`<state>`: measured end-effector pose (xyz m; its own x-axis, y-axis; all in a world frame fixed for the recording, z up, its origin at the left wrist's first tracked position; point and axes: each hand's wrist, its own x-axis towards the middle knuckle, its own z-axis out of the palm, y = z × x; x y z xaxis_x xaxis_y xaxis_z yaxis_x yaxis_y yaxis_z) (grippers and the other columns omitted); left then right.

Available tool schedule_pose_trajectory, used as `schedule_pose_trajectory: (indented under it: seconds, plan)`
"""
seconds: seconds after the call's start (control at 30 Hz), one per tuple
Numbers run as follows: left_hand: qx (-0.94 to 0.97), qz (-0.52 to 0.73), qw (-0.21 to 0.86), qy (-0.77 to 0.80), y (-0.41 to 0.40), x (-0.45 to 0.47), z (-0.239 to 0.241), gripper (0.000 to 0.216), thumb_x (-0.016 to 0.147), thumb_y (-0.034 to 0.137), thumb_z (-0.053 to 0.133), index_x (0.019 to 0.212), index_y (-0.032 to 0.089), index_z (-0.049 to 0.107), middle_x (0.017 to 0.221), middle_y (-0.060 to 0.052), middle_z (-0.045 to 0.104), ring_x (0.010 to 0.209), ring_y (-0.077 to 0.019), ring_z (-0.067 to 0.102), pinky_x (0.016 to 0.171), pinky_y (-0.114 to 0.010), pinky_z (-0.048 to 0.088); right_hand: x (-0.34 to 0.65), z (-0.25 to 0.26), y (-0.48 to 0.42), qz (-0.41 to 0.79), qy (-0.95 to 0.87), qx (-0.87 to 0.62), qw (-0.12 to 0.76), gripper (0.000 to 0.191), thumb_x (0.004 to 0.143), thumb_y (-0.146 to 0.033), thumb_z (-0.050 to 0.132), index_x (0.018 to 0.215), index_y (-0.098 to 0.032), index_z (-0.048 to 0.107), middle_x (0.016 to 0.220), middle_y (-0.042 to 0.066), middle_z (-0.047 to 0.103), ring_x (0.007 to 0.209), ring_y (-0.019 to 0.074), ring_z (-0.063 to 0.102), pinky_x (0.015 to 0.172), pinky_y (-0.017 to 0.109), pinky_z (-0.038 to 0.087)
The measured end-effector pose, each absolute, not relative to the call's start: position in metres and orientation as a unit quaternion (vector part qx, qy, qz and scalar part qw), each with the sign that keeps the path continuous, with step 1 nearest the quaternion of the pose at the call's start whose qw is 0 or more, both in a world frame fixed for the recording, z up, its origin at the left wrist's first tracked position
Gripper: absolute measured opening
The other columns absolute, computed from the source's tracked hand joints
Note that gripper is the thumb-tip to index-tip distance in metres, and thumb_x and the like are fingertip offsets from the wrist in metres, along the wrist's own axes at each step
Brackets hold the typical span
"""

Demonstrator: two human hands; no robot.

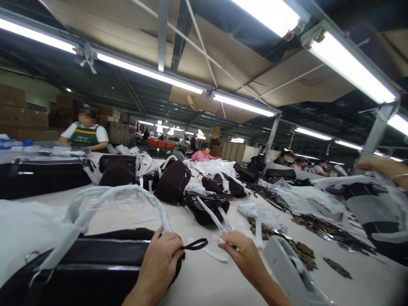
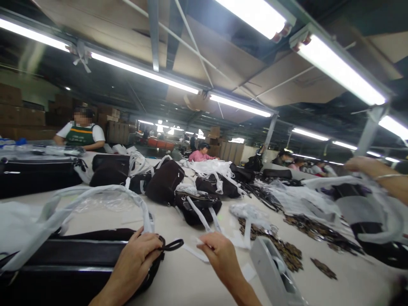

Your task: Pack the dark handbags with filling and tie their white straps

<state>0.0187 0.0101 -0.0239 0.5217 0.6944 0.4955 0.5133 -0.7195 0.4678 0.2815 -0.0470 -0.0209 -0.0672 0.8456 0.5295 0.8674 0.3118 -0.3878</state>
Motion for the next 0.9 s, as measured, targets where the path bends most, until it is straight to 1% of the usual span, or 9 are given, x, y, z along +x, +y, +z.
schedule_pose_trajectory:
  seconds: [0.13,0.23,0.37,0.5,0.6,0.67,0.73,0.9]
  plan:
    - [0.865,0.325,0.123,0.362,0.01,0.021,-0.023,0.02,0.09,0.009,0.052,0.077,0.02,0.064,0.086,0.001,0.068,0.092,-0.0177,0.063,0.115,-0.051,0.023,0.271,-0.019,-0.05,-0.09,-0.765,-0.539,0.342,0.022,0.097,-0.027,0.054,0.084,-0.022,0.072,0.085,0.003,0.075,0.079,0.0211,0.065,0.075,0.031,0.043]
    - [0.867,0.315,0.115,0.368,0.009,0.022,-0.022,0.02,0.09,0.009,0.053,0.077,0.02,0.063,0.087,0.001,0.067,0.092,-0.0173,0.063,0.115,-0.051,0.022,0.266,-0.015,-0.053,-0.151,-0.77,-0.53,0.32,0.016,0.095,-0.021,0.057,0.088,-0.022,0.072,0.089,0.002,0.076,0.079,0.0208,0.064,0.075,0.031,0.04]
    - [0.868,0.31,0.105,0.373,0.005,0.023,-0.022,0.02,0.089,0.008,0.053,0.078,0.02,0.064,0.087,0.0,0.068,0.093,-0.0185,0.063,0.115,-0.052,0.023,0.262,-0.004,-0.056,-0.219,-0.776,-0.525,0.274,0.015,0.092,-0.014,0.061,0.086,-0.023,0.071,0.089,0.0,0.076,0.076,0.02,0.06,0.072,0.032,0.035]
    - [0.868,0.303,0.097,0.382,0.002,0.025,-0.023,0.021,0.088,0.007,0.052,0.077,0.02,0.065,0.087,-0.001,0.069,0.094,-0.0197,0.064,0.114,-0.054,0.024,0.257,0.01,-0.061,-0.253,-0.783,-0.52,0.227,0.013,0.09,-0.012,0.065,0.084,-0.022,0.07,0.089,-0.001,0.075,0.075,0.0193,0.058,0.069,0.032,0.032]
    - [0.863,0.304,0.086,0.394,0.001,0.027,-0.025,0.022,0.088,0.008,0.051,0.077,0.02,0.066,0.086,-0.002,0.069,0.093,-0.0202,0.064,0.113,-0.054,0.026,0.252,0.018,-0.064,-0.273,-0.787,-0.524,0.179,0.013,0.088,-0.013,0.068,0.079,-0.022,0.068,0.084,-0.001,0.073,0.073,0.0193,0.057,0.068,0.033,0.031]
    - [0.861,0.307,0.08,0.398,0.001,0.027,-0.026,0.022,0.088,0.008,0.051,0.077,0.019,0.066,0.086,-0.002,0.069,0.092,-0.0205,0.064,0.113,-0.055,0.026,0.249,0.02,-0.065,-0.29,-0.787,-0.523,0.153,0.016,0.086,-0.014,0.071,0.073,-0.022,0.065,0.077,-0.002,0.07,0.07,0.0195,0.056,0.066,0.034,0.031]
    - [0.861,0.308,0.072,0.397,0.001,0.028,-0.027,0.023,0.088,0.007,0.05,0.076,0.019,0.066,0.085,-0.003,0.069,0.091,-0.0211,0.064,0.113,-0.056,0.027,0.246,0.02,-0.065,-0.306,-0.788,-0.515,0.14,0.02,0.085,-0.013,0.071,0.069,-0.022,0.062,0.073,-0.002,0.068,0.068,0.0199,0.055,0.065,0.035,0.03]
    - [0.86,0.316,0.057,0.397,0.0,0.029,-0.029,0.025,0.088,0.006,0.048,0.075,0.019,0.065,0.083,-0.004,0.069,0.089,-0.0219,0.064,0.112,-0.055,0.029,0.235,0.014,-0.065,-0.344,-0.789,-0.493,0.127,0.023,0.083,-0.007,0.068,0.069,-0.022,0.059,0.069,-0.002,0.065,0.065,0.0204,0.054,0.062,0.036,0.029]
